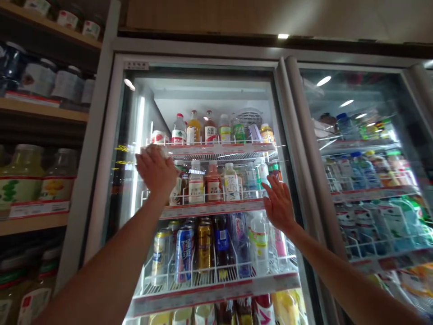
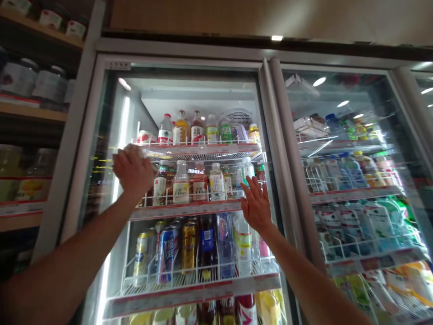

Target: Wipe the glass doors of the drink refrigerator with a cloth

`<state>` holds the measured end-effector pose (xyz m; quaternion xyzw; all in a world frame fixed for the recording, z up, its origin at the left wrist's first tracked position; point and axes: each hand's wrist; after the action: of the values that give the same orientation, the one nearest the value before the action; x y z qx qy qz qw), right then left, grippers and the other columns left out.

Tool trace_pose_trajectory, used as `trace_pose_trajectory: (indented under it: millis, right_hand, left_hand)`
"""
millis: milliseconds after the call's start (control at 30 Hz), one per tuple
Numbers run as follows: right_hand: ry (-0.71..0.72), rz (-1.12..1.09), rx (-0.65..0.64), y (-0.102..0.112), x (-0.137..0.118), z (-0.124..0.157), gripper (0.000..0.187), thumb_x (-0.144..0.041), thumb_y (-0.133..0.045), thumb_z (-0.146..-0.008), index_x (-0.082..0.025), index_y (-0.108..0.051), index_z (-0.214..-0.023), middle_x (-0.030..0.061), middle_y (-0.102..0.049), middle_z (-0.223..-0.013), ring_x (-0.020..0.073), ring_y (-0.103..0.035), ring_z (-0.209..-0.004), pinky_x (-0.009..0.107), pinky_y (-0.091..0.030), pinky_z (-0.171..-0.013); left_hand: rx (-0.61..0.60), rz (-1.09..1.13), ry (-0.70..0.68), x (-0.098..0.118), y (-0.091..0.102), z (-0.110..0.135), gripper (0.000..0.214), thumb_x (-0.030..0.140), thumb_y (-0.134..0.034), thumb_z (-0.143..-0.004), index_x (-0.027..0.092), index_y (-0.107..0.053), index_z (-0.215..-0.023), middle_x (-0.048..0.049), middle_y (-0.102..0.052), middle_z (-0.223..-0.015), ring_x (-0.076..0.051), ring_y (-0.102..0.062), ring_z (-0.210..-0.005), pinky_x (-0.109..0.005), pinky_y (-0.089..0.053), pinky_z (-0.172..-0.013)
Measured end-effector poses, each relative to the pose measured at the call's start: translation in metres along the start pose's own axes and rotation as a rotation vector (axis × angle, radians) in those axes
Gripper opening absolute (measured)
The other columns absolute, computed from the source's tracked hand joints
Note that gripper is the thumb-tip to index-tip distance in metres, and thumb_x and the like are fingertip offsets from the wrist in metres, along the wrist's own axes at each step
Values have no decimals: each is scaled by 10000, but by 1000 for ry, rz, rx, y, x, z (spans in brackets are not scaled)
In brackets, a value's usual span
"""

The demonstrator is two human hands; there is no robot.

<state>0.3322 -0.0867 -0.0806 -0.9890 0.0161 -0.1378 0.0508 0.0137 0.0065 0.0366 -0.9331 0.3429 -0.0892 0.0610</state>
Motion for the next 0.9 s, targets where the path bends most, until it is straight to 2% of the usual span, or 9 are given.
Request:
trace_pose_trajectory:
  millis: [67, 133, 233, 433, 500, 633, 700, 833, 900]
  right_hand:
    - [8, -5, 6, 0, 1, 1, 426, -248, -332, -919, -219, -405, -1338, 74, -384, -1450, 209, -267, -1387, 460, -222, -1124]
    - [21, -18, 20, 0, 3, 1, 421, -237, -332, -917, -218, -421, -1328, 73, -391, -1446, 208, -286, -1379, 451, -231, -1120]
    - [39, -35, 49, 1, 4, 1, 418, -229, -335, -912, -229, -437, -1318, 62, -397, -1444, 204, -299, -1373, 442, -245, -1115]
    - [11, -16, 35, 0, 0, 0, 407, -246, -333, -915, -215, -449, -1304, 67, -389, -1448, 212, -281, -1381, 456, -237, -1120]
    - [8, -25, 37, -1, 1, 1, 402, -245, -329, -917, -211, -456, -1297, 73, -396, -1443, 215, -284, -1380, 461, -235, -1121]
    - [31, -71, 50, 0, 4, 2, 397, -241, -320, -919, -218, -458, -1290, 74, -413, -1431, 216, -292, -1376, 468, -246, -1114]
    - [41, -89, 56, 1, 5, 2, 392, -230, -321, -917, -218, -462, -1283, 77, -430, -1417, 215, -300, -1372, 468, -254, -1109]
    - [27, -104, 58, 3, 3, 0, 396, -211, -328, -909, -230, -459, -1283, 69, -440, -1408, 216, -299, -1373, 472, -245, -1115]
    - [21, -124, 62, 4, 3, -1, 417, -214, -332, -906, -234, -432, -1310, 68, -414, -1427, 219, -298, -1373, 475, -238, -1119]
  left_hand:
    - [-52, -56, -125, 33, -13, 18, 530, 318, -415, -852, 67, -388, -1318, -229, -334, -1422, -387, -224, -1353, -595, -226, -1062]
    - [-194, -36, -481, 69, -28, 39, 471, 303, -394, -871, 160, -399, -1320, -139, -376, -1429, -304, -273, -1353, -527, -245, -1087]
    - [-284, -11, -763, 80, -35, 43, 445, 287, -376, -880, 189, -408, -1313, -79, -427, -1404, -243, -317, -1338, -460, -251, -1108]
    - [75, -42, -117, 14, -11, -5, 472, 264, -381, -850, 82, -421, -1284, -195, -380, -1393, -335, -268, -1340, -547, -227, -1089]
    - [28, -38, -178, 34, -17, 8, 485, 281, -398, -847, 84, -411, -1290, -190, -365, -1406, -334, -263, -1341, -536, -227, -1094]
    - [-255, -3, -712, 97, -40, 48, 468, 306, -398, -870, 147, -402, -1309, -106, -441, -1371, -247, -324, -1320, -434, -225, -1128]
    - [-293, 0, -795, 102, -42, 46, 447, 291, -387, -877, 151, -417, -1300, -92, -460, -1357, -226, -346, -1305, -409, -229, -1130]
    - [-87, -59, -357, 78, -35, 13, 432, 242, -379, -862, 111, -460, -1266, -143, -479, -1323, -271, -365, -1283, -455, -261, -1101]
    - [-1, -95, -191, 86, -40, 10, 475, 270, -394, -860, 93, -428, -1300, -165, -450, -1352, -314, -338, -1299, -508, -257, -1088]
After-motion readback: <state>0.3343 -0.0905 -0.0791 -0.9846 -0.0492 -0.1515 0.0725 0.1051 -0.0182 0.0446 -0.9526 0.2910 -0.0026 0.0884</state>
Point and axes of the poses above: each hand's wrist, its own z-axis away from the middle knuckle, its own y-axis out of the back of the hand, x = y × z
